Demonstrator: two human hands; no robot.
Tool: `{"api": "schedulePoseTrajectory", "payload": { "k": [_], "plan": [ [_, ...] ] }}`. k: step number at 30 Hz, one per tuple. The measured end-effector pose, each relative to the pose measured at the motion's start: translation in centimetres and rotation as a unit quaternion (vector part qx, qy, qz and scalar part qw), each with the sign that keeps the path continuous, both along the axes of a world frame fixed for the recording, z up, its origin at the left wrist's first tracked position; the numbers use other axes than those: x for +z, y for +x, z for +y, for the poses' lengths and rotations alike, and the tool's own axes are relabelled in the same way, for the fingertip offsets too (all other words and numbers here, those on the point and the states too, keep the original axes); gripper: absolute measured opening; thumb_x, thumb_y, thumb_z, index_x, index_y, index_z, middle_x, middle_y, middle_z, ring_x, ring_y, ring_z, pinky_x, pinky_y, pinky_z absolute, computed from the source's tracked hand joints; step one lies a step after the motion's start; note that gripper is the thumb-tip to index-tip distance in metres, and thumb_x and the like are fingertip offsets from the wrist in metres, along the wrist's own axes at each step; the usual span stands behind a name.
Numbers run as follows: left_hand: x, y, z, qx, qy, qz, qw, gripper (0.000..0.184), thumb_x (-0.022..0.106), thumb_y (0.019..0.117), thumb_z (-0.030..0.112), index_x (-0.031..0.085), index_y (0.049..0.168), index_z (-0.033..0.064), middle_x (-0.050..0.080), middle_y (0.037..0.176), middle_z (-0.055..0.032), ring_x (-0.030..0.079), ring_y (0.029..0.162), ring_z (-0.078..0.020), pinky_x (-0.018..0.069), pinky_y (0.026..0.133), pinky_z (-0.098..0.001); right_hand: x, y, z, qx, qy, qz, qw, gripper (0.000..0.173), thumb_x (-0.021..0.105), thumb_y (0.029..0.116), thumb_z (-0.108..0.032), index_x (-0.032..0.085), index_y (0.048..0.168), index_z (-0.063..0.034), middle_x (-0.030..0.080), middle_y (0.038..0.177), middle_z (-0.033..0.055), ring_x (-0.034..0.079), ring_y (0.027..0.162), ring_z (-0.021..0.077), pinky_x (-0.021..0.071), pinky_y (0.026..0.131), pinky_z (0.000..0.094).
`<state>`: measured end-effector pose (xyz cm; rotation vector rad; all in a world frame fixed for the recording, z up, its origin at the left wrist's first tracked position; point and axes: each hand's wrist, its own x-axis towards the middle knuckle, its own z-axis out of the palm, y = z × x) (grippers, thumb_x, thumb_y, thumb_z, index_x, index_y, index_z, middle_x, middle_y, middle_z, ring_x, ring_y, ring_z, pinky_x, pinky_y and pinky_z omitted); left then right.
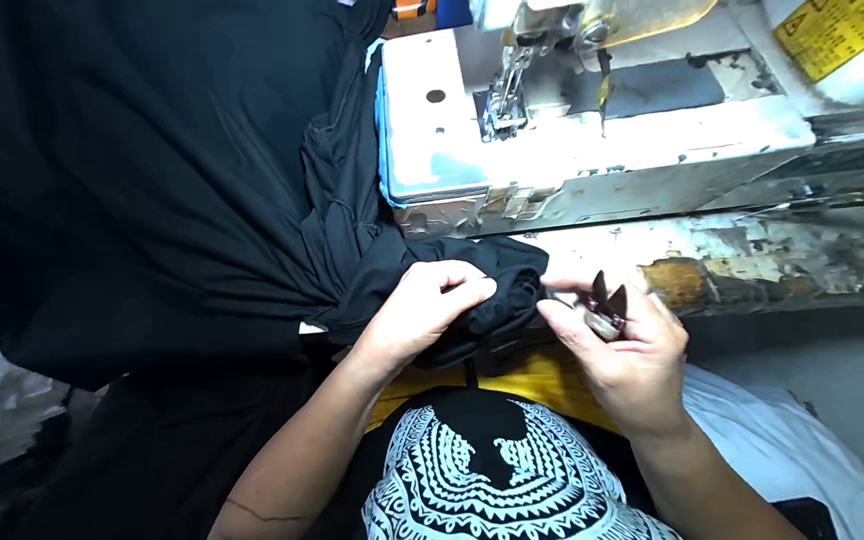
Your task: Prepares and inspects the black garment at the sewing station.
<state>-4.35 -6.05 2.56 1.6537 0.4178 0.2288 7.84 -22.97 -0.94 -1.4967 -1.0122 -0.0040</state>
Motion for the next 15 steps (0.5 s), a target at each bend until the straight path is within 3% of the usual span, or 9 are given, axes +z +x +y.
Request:
{"api": "schedulePoseTrajectory", "payload": {
  "k": [2, 4, 6, 7, 9, 12, 15],
  "plan": [
    [0.0, 0.0, -0.1, 0.003, 0.027, -0.008, 1.000, 0.020, 0.062, 0.0975, 0.009, 0.069, 0.079, 0.0064, 0.058, 0.065, 0.0036, 0.053, 0.059, 0.0004, 0.0418, 0.054, -0.0155, 0.6, 1.0, 0.1, 0.026, -0.046, -0.027, 0.998, 0.036, 0.072, 0.0925, -0.026, 0.069, 0.124, -0.0077, 0.062, 0.096, -0.0051, 0.042, 0.069, -0.0097, 0.0348, 0.062, 0.0067],
    [0.4, -0.4, -1.0, 0.030, 0.135, -0.037, 0.990, 0.014, 0.066, 0.0951, 0.012, 0.071, 0.083, 0.0085, 0.062, 0.072, 0.0056, 0.057, 0.066, 0.0015, 0.0466, 0.060, -0.0155, 1.0, 1.8, 0.4, 0.087, -0.097, -0.054, 0.990, 0.044, 0.073, 0.0919, -0.027, 0.067, 0.132, -0.0099, 0.068, 0.108, -0.0030, 0.047, 0.073, -0.0080, 0.0390, 0.064, 0.0091],
    [0.8, -1.1, -2.4, 0.083, 0.317, -0.114, 0.938, 0.007, 0.069, 0.0919, 0.012, 0.074, 0.089, 0.0086, 0.064, 0.083, 0.0036, 0.060, 0.078, -0.0014, 0.0505, 0.068, -0.0170, 0.9, 2.0, 0.7, 0.081, -0.090, -0.122, 0.985, 0.026, 0.071, 0.0925, -0.022, 0.075, 0.114, -0.0076, 0.071, 0.105, 0.0020, 0.062, 0.085, -0.0014, 0.0509, 0.074, 0.0131],
    [1.1, -1.5, -2.8, 0.096, 0.402, -0.154, 0.897, 0.008, 0.069, 0.0915, 0.011, 0.076, 0.092, 0.0062, 0.067, 0.086, -0.0010, 0.062, 0.084, -0.0068, 0.0512, 0.073, -0.0213, 0.6, 1.7, 0.8, 0.046, -0.063, -0.155, 0.985, 0.017, 0.070, 0.0933, -0.019, 0.075, 0.103, -0.0056, 0.071, 0.098, 0.0056, 0.064, 0.086, 0.0027, 0.0515, 0.075, 0.0154],
    [1.0, -2.7, -3.3, 0.064, 0.496, -0.160, 0.851, 0.012, 0.068, 0.0939, 0.013, 0.078, 0.092, 0.0080, 0.070, 0.089, -0.0041, 0.063, 0.092, -0.0156, 0.0487, 0.082, -0.0311, -0.2, 1.1, 0.5, -0.050, -0.007, -0.202, 0.978, 0.015, 0.068, 0.0965, -0.020, 0.068, 0.098, -0.0043, 0.068, 0.090, 0.0095, 0.063, 0.083, 0.0073, 0.0488, 0.075, 0.0172],
    [-0.2, -3.9, -3.4, -0.038, 0.474, -0.097, 0.874, 0.024, 0.059, 0.1016, 0.027, 0.074, 0.088, 0.0146, 0.072, 0.092, 0.0019, 0.064, 0.100, -0.0145, 0.0418, 0.095, -0.0375, -1.3, 1.1, 0.1, -0.123, 0.033, -0.208, 0.970, 0.018, 0.065, 0.0973, -0.023, 0.061, 0.099, -0.0057, 0.063, 0.089, 0.0075, 0.060, 0.085, 0.0040, 0.0464, 0.079, 0.0131],
    [0.4, -3.3, -3.6, 0.032, 0.430, -0.170, 0.886, 0.021, 0.063, 0.1001, 0.021, 0.076, 0.086, 0.0105, 0.073, 0.090, 0.0003, 0.065, 0.096, -0.0094, 0.0450, 0.092, -0.0303, -1.4, 0.9, -0.4, -0.116, 0.041, -0.220, 0.968, 0.017, 0.064, 0.0989, -0.024, 0.060, 0.099, -0.0077, 0.063, 0.091, 0.0057, 0.061, 0.091, 0.0021, 0.0458, 0.084, 0.0114]
  ]
}}
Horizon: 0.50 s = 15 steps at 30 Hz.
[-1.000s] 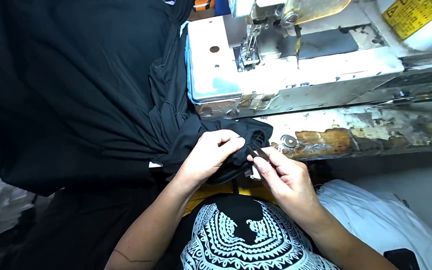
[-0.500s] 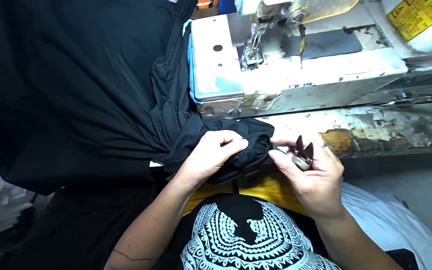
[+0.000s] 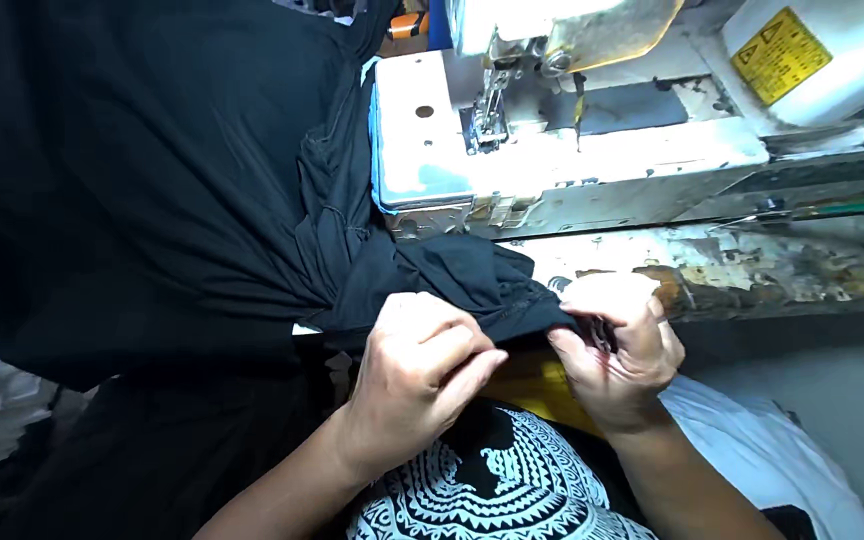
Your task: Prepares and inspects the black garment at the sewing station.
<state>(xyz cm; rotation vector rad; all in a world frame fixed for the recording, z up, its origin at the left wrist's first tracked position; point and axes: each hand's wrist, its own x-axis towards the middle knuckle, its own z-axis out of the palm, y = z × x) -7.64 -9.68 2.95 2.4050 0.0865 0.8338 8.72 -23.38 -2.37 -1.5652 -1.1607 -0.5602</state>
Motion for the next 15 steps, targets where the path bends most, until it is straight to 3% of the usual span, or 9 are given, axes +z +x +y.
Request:
{"api": "schedulePoseTrajectory", "payload": {
  "k": [3, 6, 11, 13, 15],
  "plan": [
    [1.3, 1.6, -0.1, 0.032, 0.032, -0.065, 0.997, 0.015, 0.068, 0.0955, 0.017, 0.080, 0.093, 0.0085, 0.074, 0.096, -0.0029, 0.064, 0.100, -0.0114, 0.0465, 0.092, -0.0304, 0.6, -0.3, -0.2, 0.008, -0.010, -0.033, 0.999, 0.015, 0.062, 0.1008, -0.024, 0.060, 0.101, -0.0095, 0.063, 0.092, 0.0053, 0.061, 0.092, 0.0037, 0.0452, 0.085, 0.0126],
    [1.2, 3.0, -0.1, 0.049, 0.084, -0.067, 0.993, 0.013, 0.070, 0.0936, 0.017, 0.080, 0.094, 0.0089, 0.074, 0.096, -0.0040, 0.065, 0.099, -0.0146, 0.0462, 0.091, -0.0336, 0.9, -0.5, 0.1, 0.011, -0.011, -0.060, 0.998, 0.014, 0.061, 0.1012, -0.024, 0.060, 0.101, -0.0106, 0.065, 0.092, 0.0054, 0.063, 0.090, 0.0056, 0.0475, 0.085, 0.0138],
    [1.0, 3.5, 0.3, 0.063, 0.140, -0.061, 0.986, 0.014, 0.065, 0.0896, 0.012, 0.075, 0.080, 0.0084, 0.072, 0.084, -0.0043, 0.065, 0.088, -0.0170, 0.0436, 0.085, -0.0369, 1.0, -0.8, 0.3, 0.019, -0.020, -0.076, 0.997, 0.014, 0.062, 0.0986, -0.023, 0.063, 0.097, -0.0093, 0.063, 0.084, 0.0067, 0.062, 0.084, 0.0077, 0.0461, 0.080, 0.0137],
    [1.3, 3.1, 0.9, 0.080, 0.119, -0.056, 0.988, 0.015, 0.063, 0.0898, 0.013, 0.071, 0.079, 0.0087, 0.070, 0.082, -0.0042, 0.063, 0.086, -0.0174, 0.0426, 0.082, -0.0359, 1.0, -0.9, 0.3, 0.027, -0.022, -0.071, 0.997, 0.014, 0.063, 0.0988, -0.024, 0.062, 0.097, -0.0095, 0.064, 0.086, 0.0069, 0.062, 0.085, 0.0078, 0.0462, 0.080, 0.0140],
    [1.6, 2.7, 1.4, 0.080, 0.038, -0.038, 0.995, 0.012, 0.063, 0.0889, 0.014, 0.069, 0.079, 0.0105, 0.066, 0.081, -0.0006, 0.059, 0.085, -0.0122, 0.0418, 0.078, -0.0302, 0.9, -0.9, 0.4, 0.029, -0.021, -0.068, 0.997, 0.014, 0.062, 0.0990, -0.024, 0.061, 0.098, -0.0094, 0.064, 0.086, 0.0069, 0.063, 0.086, 0.0081, 0.0467, 0.081, 0.0143]
  ]
}}
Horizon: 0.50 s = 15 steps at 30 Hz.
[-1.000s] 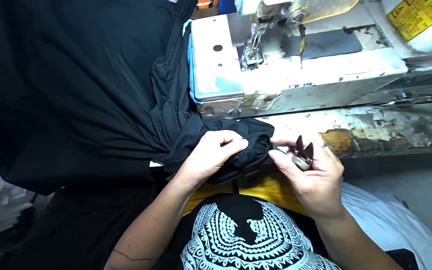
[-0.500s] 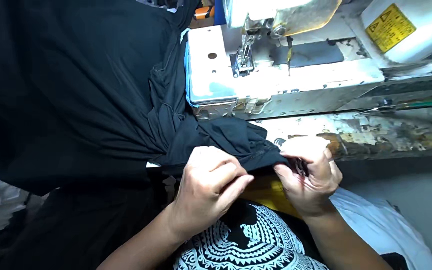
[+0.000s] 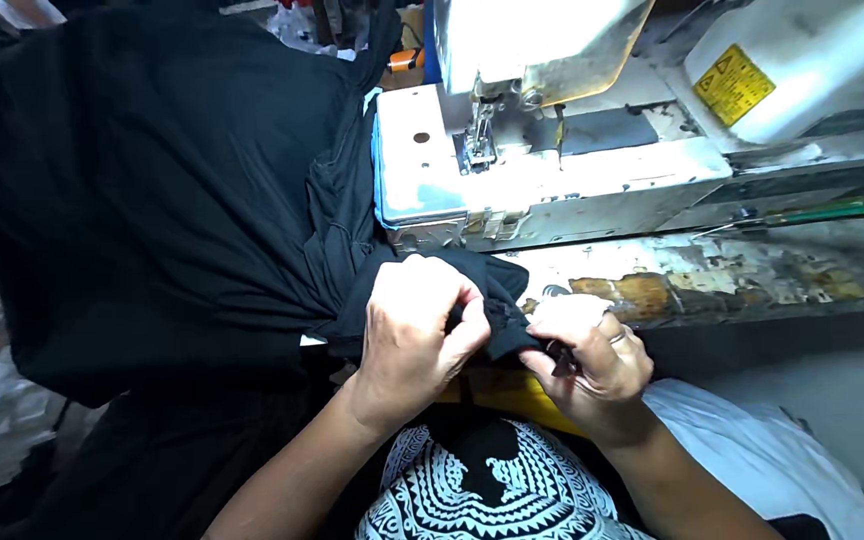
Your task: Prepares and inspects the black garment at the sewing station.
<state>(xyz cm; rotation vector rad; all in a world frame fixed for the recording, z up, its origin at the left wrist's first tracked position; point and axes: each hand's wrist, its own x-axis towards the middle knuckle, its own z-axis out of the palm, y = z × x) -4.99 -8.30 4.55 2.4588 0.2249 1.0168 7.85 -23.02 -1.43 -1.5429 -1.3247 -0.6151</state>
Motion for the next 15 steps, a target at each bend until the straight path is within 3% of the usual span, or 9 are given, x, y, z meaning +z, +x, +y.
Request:
{"api": "schedulePoseTrajectory", "payload": {
  "k": [3, 6, 9, 11, 12, 13, 15],
  "plan": [
    [0.5, -0.3, -0.1, -0.086, -0.244, 0.051, 0.965, 0.011, 0.060, 0.0931, 0.008, 0.068, 0.086, 0.0094, 0.064, 0.086, 0.0041, 0.062, 0.083, -0.0009, 0.0517, 0.074, -0.0171, -0.1, 0.0, 0.0, 0.004, 0.003, 0.017, 1.000, 0.014, 0.063, 0.0987, -0.023, 0.061, 0.098, -0.0089, 0.064, 0.087, 0.0064, 0.063, 0.088, 0.0064, 0.0466, 0.082, 0.0130],
    [0.3, 0.1, -0.1, -0.189, -0.437, 0.067, 0.877, 0.014, 0.052, 0.1012, 0.004, 0.064, 0.095, 0.0042, 0.070, 0.088, -0.0007, 0.067, 0.083, -0.0055, 0.0565, 0.079, -0.0223, -0.2, -0.1, -0.1, -0.003, -0.001, 0.033, 0.999, 0.015, 0.064, 0.0983, -0.024, 0.060, 0.098, -0.0096, 0.064, 0.088, 0.0064, 0.062, 0.088, 0.0062, 0.0458, 0.083, 0.0135],
    [0.1, 0.8, 0.1, -0.246, -0.571, 0.065, 0.781, 0.020, 0.044, 0.1055, 0.007, 0.061, 0.096, 0.0073, 0.070, 0.085, -0.0016, 0.066, 0.079, -0.0046, 0.0537, 0.077, -0.0206, -0.2, -0.1, -0.3, -0.006, -0.004, 0.043, 0.999, 0.016, 0.064, 0.0987, -0.026, 0.060, 0.100, -0.0107, 0.064, 0.091, 0.0053, 0.062, 0.090, 0.0060, 0.0457, 0.084, 0.0142],
    [0.4, 1.1, 0.4, -0.245, -0.659, 0.018, 0.711, 0.025, 0.042, 0.1060, 0.015, 0.064, 0.095, 0.0114, 0.073, 0.096, -0.0025, 0.067, 0.081, -0.0053, 0.0546, 0.077, -0.0209, -0.1, -0.1, -0.5, -0.005, -0.005, 0.052, 0.999, 0.016, 0.063, 0.0985, -0.026, 0.060, 0.100, -0.0108, 0.064, 0.091, 0.0045, 0.061, 0.090, 0.0049, 0.0451, 0.084, 0.0135],
    [0.9, 1.1, 0.7, -0.231, -0.671, -0.028, 0.704, 0.025, 0.042, 0.1064, 0.017, 0.065, 0.098, 0.0132, 0.072, 0.113, -0.0042, 0.068, 0.090, -0.0064, 0.0550, 0.080, -0.0218, -0.1, 0.0, -0.4, -0.004, -0.003, 0.055, 0.998, 0.016, 0.064, 0.0980, -0.026, 0.060, 0.099, -0.0102, 0.064, 0.090, 0.0047, 0.061, 0.089, 0.0044, 0.0449, 0.083, 0.0128],
    [1.3, 1.0, 1.1, -0.221, -0.651, -0.077, 0.722, 0.023, 0.040, 0.1066, 0.015, 0.062, 0.108, 0.0138, 0.067, 0.132, -0.0070, 0.069, 0.105, -0.0105, 0.0558, 0.086, -0.0255, -0.1, 0.1, -0.4, -0.001, -0.001, 0.058, 0.998, 0.016, 0.064, 0.0978, -0.025, 0.060, 0.099, -0.0093, 0.064, 0.089, 0.0052, 0.061, 0.088, 0.0042, 0.0445, 0.082, 0.0122],
    [1.9, 0.3, 1.7, -0.194, -0.526, -0.100, 0.822, 0.032, 0.039, 0.1038, 0.007, 0.051, 0.133, 0.0111, 0.050, 0.151, -0.0084, 0.060, 0.127, -0.0183, 0.0540, 0.100, -0.0343, -0.2, 0.3, -0.3, 0.001, 0.003, 0.065, 0.998, 0.015, 0.064, 0.0965, -0.023, 0.060, 0.098, -0.0089, 0.064, 0.090, 0.0052, 0.061, 0.089, 0.0034, 0.0443, 0.083, 0.0113]
  ]
}}
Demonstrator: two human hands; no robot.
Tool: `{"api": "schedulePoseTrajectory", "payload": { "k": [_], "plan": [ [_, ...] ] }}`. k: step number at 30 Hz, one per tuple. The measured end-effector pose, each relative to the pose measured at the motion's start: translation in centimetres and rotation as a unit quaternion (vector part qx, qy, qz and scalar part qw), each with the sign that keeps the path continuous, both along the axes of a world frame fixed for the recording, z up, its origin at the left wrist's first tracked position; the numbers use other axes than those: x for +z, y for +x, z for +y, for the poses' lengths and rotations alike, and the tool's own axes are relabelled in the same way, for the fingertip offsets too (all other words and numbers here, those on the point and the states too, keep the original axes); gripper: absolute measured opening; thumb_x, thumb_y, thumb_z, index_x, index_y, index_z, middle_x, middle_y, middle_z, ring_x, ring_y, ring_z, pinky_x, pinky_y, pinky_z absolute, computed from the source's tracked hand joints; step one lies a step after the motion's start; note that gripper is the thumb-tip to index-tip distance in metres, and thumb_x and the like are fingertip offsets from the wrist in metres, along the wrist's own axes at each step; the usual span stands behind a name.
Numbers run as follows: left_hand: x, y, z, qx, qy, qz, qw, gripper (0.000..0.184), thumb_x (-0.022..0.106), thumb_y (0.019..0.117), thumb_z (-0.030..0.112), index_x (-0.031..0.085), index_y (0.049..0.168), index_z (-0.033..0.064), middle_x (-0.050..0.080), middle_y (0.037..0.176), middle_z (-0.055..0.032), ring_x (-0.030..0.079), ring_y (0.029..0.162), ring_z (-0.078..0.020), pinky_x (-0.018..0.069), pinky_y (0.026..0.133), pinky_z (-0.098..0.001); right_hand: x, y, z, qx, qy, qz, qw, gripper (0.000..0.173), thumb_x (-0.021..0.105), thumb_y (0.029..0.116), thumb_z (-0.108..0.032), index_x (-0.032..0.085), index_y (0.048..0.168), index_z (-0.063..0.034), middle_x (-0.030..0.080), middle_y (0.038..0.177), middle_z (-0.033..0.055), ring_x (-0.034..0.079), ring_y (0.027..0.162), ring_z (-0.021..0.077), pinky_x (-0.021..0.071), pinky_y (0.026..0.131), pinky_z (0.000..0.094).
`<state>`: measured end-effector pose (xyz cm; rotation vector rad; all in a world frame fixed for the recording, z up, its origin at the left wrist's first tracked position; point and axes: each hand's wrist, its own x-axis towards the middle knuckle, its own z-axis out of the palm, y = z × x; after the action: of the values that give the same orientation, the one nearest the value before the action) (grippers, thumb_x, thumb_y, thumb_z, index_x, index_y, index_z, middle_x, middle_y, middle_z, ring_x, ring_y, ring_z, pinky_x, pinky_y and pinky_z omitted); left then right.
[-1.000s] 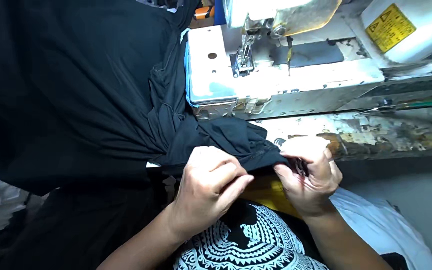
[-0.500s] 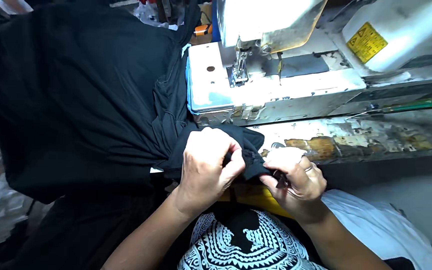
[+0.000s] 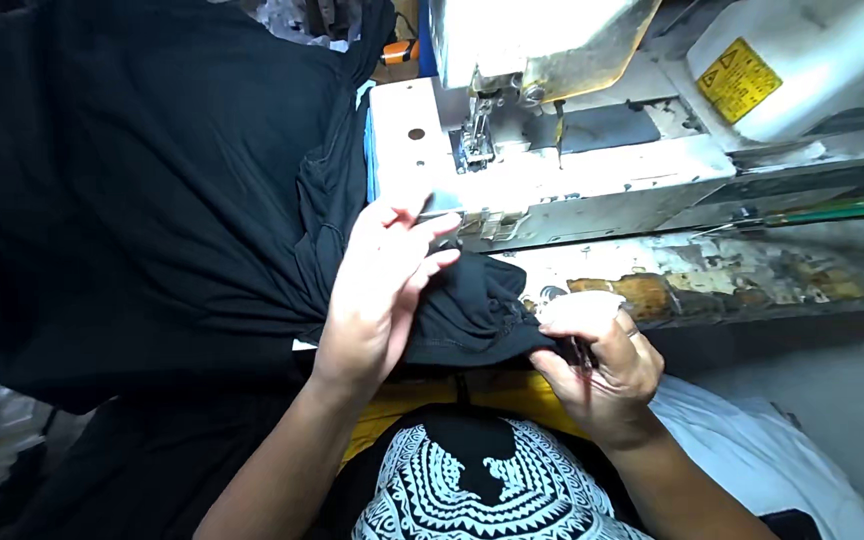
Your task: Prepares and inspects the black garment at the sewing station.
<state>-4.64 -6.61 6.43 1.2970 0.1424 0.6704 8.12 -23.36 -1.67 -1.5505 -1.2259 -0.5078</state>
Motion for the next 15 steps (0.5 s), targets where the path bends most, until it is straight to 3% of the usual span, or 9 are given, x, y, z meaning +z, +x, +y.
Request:
{"api": "schedulePoseTrajectory", "payload": {
  "k": [1, 3, 4, 7, 11, 15],
  "plan": [
    [0.1, -0.5, -0.2, 0.039, 0.101, 0.022, 0.994, 0.030, 0.049, 0.1005, 0.006, 0.052, 0.130, 0.0086, 0.051, 0.150, -0.0081, 0.061, 0.126, -0.0172, 0.0552, 0.099, -0.0329, 0.0, 0.1, 0.0, 0.002, 0.002, 0.005, 1.000, 0.015, 0.064, 0.0968, -0.023, 0.060, 0.098, -0.0090, 0.064, 0.090, 0.0051, 0.061, 0.089, 0.0032, 0.0444, 0.083, 0.0113],
    [-0.4, -1.1, -1.5, 0.092, 0.268, 0.060, 0.957, 0.011, 0.066, 0.0933, 0.007, 0.069, 0.104, 0.0045, 0.067, 0.120, -0.0056, 0.066, 0.110, -0.0127, 0.0578, 0.092, -0.0284, 0.0, 0.1, 0.1, 0.006, 0.005, 0.016, 1.000, 0.016, 0.065, 0.0968, -0.024, 0.060, 0.098, -0.0088, 0.065, 0.090, 0.0047, 0.061, 0.090, 0.0027, 0.0453, 0.083, 0.0113],
    [-1.0, -1.2, -2.2, 0.103, 0.331, 0.078, 0.935, 0.007, 0.070, 0.0918, 0.009, 0.073, 0.097, 0.0052, 0.071, 0.105, -0.0024, 0.067, 0.101, -0.0096, 0.0573, 0.087, -0.0257, 0.0, 0.1, 0.2, 0.007, 0.007, 0.020, 1.000, 0.016, 0.066, 0.0966, -0.024, 0.061, 0.097, -0.0089, 0.064, 0.090, 0.0046, 0.061, 0.089, 0.0025, 0.0453, 0.082, 0.0113],
    [-2.6, -0.5, -3.3, 0.122, 0.461, 0.106, 0.873, 0.012, 0.068, 0.0936, 0.013, 0.077, 0.095, 0.0057, 0.073, 0.095, -0.0015, 0.064, 0.096, -0.0078, 0.0518, 0.085, -0.0220, 0.1, -0.1, 0.4, 0.011, 0.007, 0.014, 1.000, 0.017, 0.067, 0.0962, -0.024, 0.060, 0.097, -0.0092, 0.064, 0.089, 0.0044, 0.061, 0.089, 0.0019, 0.0456, 0.082, 0.0105],
    [-2.6, 0.7, -3.4, 0.136, 0.496, 0.095, 0.853, 0.011, 0.065, 0.0901, 0.008, 0.072, 0.083, 0.0059, 0.069, 0.083, -0.0019, 0.063, 0.084, -0.0075, 0.0494, 0.074, -0.0192, 0.3, 0.0, 0.1, 0.008, 0.003, -0.005, 1.000, 0.015, 0.066, 0.0963, -0.023, 0.060, 0.097, -0.0097, 0.065, 0.089, 0.0053, 0.062, 0.091, 0.0050, 0.0463, 0.084, 0.0126],
    [-1.8, -0.1, -2.3, 0.151, 0.418, 0.088, 0.892, 0.005, 0.066, 0.0843, 0.006, 0.067, 0.080, 0.0060, 0.064, 0.082, -0.0005, 0.061, 0.080, -0.0057, 0.0500, 0.070, -0.0188, 0.1, 0.3, -0.2, 0.008, 0.000, -0.003, 1.000, 0.016, 0.065, 0.0969, -0.024, 0.060, 0.096, -0.0087, 0.063, 0.086, 0.0055, 0.061, 0.086, 0.0037, 0.0450, 0.081, 0.0109]
  ]
}}
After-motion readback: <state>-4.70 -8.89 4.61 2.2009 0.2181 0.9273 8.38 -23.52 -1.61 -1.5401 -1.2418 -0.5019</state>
